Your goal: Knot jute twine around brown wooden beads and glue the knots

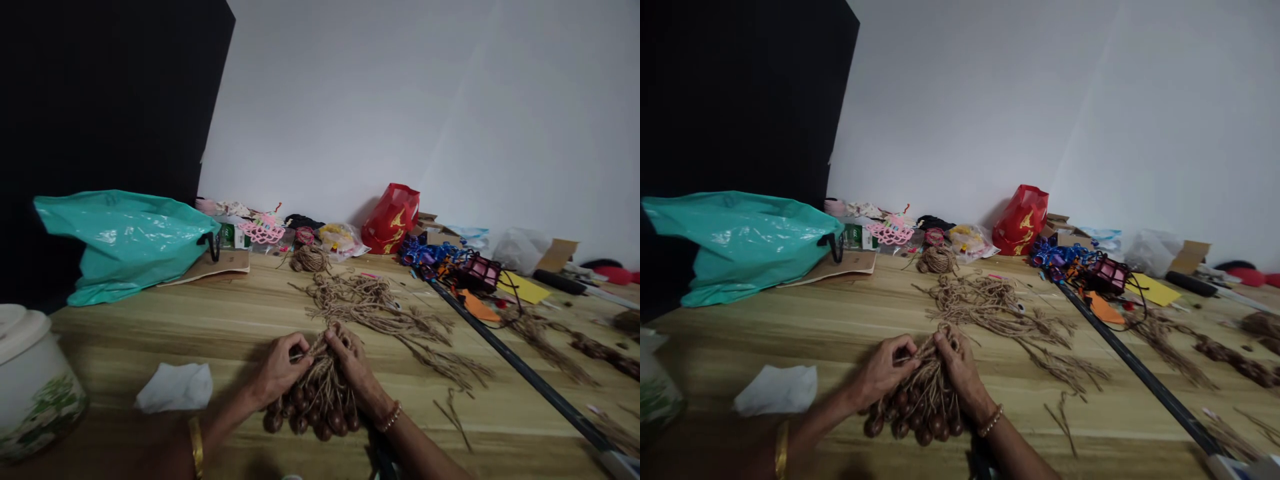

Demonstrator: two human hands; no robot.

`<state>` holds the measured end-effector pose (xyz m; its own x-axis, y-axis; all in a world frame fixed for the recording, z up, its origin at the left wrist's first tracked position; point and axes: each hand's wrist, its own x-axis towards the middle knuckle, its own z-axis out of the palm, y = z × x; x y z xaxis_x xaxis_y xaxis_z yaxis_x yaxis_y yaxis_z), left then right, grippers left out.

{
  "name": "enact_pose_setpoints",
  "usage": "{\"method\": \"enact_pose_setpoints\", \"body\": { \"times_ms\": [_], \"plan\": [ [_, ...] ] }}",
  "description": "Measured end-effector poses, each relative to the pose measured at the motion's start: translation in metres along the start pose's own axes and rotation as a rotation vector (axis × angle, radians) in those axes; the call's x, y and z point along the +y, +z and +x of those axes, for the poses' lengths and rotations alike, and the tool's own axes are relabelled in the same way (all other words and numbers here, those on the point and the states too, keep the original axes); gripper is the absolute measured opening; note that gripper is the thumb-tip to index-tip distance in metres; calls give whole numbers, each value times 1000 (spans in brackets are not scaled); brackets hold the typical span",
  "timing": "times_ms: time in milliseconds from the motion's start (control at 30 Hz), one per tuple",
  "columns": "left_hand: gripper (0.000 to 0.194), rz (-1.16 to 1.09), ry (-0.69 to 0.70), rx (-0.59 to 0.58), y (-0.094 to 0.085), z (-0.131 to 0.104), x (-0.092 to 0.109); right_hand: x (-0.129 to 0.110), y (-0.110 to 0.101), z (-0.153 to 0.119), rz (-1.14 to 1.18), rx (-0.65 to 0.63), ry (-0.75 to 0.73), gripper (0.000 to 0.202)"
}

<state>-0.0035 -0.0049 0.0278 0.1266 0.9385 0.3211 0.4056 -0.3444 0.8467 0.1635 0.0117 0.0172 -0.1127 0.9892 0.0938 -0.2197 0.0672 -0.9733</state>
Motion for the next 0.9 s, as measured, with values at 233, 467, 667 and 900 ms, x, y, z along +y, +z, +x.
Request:
{"method": "enact_pose_setpoints", "body": {
  "times_ms": [233,467,667,900],
  "plan": [
    [12,-91,-58,-27,-4,2,-2,1,0,0,9,72,58,42],
    [17,-457,-150,-96,-16,7,-5,-8,1,-2,-27,-212,-77,29],
    [19,-649,-238,-85,-13,7,-3,-7,1,-4,-3,-312,-46,25],
    [18,-790,-275,-29,-12,7,-2,-9,4,-6,115,-281,6,26]
  ]
}}
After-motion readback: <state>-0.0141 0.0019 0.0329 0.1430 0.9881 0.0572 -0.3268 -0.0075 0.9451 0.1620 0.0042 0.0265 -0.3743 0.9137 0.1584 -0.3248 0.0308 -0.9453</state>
